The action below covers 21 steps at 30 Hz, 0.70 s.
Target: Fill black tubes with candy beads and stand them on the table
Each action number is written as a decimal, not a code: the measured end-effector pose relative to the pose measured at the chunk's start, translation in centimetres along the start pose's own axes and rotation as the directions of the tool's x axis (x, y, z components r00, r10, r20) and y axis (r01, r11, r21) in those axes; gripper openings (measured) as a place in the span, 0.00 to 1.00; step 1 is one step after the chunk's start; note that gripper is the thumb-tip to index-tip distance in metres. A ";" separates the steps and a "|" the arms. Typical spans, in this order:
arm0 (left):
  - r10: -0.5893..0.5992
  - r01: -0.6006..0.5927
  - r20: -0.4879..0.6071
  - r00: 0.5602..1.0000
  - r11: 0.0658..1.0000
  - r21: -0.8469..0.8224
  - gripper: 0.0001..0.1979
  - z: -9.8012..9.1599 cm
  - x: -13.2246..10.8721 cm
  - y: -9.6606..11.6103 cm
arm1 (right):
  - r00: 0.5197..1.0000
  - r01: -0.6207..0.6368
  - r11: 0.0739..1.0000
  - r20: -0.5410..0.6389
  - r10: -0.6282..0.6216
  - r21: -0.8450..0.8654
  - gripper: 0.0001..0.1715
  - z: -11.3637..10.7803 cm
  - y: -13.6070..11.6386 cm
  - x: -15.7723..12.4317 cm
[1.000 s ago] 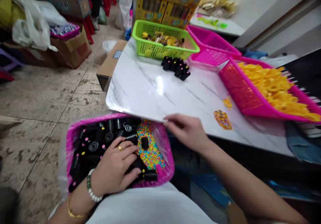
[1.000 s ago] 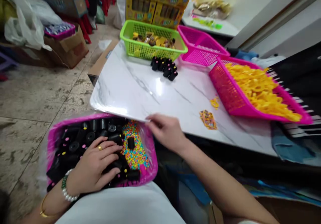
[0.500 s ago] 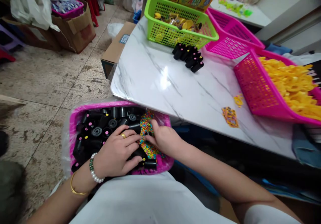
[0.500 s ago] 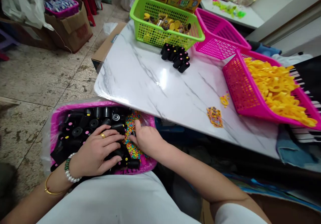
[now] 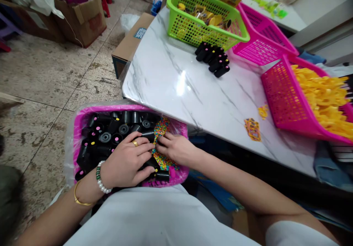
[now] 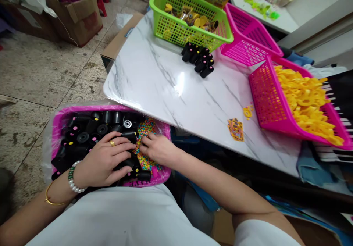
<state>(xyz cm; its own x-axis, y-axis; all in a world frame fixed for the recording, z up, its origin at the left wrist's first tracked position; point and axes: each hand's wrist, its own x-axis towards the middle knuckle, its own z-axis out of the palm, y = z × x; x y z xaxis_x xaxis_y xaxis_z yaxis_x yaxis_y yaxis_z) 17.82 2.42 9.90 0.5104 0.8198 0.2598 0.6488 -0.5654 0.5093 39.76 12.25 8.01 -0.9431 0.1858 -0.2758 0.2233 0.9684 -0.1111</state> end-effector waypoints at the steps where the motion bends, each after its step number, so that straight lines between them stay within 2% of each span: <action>1: 0.001 -0.001 0.000 1.000 1.000 0.000 0.11 0.0 0.0 0.0 | 1.000 0.026 0.999 0.010 -0.027 0.035 0.16 0.0 -0.1 -0.1; 4: 0.001 -0.001 -0.001 1.000 1.000 -0.003 0.11 -0.1 0.1 0.0 | 0.995 0.096 0.964 -0.025 -0.092 0.249 0.14 -0.2 0.0 -0.9; 6: 0.001 -0.001 -0.004 1.000 1.000 -0.005 0.11 -0.1 0.0 0.0 | 0.993 0.085 0.882 -0.115 -0.035 0.463 0.14 -0.8 0.5 -1.8; 8: 0.005 -0.005 -0.014 1.000 1.000 -0.006 0.11 0.0 0.0 -0.1 | 0.979 0.029 0.730 -0.166 0.116 0.683 0.16 -1.6 1.2 -2.9; 10: 0.005 -0.006 -0.024 1.000 1.000 -0.008 0.11 0.0 -0.1 -0.1 | 0.957 -0.020 0.518 -0.134 0.258 0.855 0.18 -2.3 1.6 -3.8; 12: 0.000 -0.001 -0.030 1.000 1.000 -0.012 0.10 0.1 -0.1 -0.1 | 0.939 -0.018 0.332 -0.098 0.330 0.943 0.20 -2.8 1.7 -4.4; 13: -0.004 0.004 -0.031 1.000 1.000 -0.014 0.10 0.1 -0.1 -0.1 | 0.934 0.006 0.281 -0.105 0.341 0.960 0.20 -2.9 1.6 -4.4; 15: -0.007 0.007 -0.033 0.999 1.000 -0.019 0.09 0.1 -0.1 0.0 | 0.928 0.072 0.283 -0.168 0.333 0.956 0.20 -3.5 1.5 -4.3; 17: -0.007 0.006 -0.048 0.999 1.000 -0.024 0.08 0.0 0.0 0.2 | 0.905 0.132 0.358 -0.259 0.336 0.924 0.20 -4.3 1.7 -4.1; 18: -0.006 0.005 -0.062 0.998 1.000 -0.024 0.07 -0.1 0.1 0.4 | 0.878 0.154 0.398 -0.310 0.364 0.905 0.20 -4.8 2.0 -4.1; 20: -0.001 0.000 -0.105 0.994 1.000 -0.013 0.06 -0.4 0.3 0.7 | 0.784 0.150 0.460 -0.389 0.485 0.875 0.19 -5.7 3.4 -4.1; 21: 0.008 -0.007 -0.131 0.991 1.000 0.001 0.05 -0.6 0.4 0.8 | 0.712 0.124 0.477 -0.413 0.568 0.870 0.18 -6.0 4.6 -4.1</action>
<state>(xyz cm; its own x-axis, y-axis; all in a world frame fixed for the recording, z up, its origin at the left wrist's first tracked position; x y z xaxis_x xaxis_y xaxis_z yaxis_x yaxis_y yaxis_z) 18.23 2.38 10.89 0.4371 0.8204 0.3686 0.6459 -0.5715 0.5062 43.22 16.89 14.35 -0.6462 0.7512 0.1346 0.2038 0.3398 -0.9181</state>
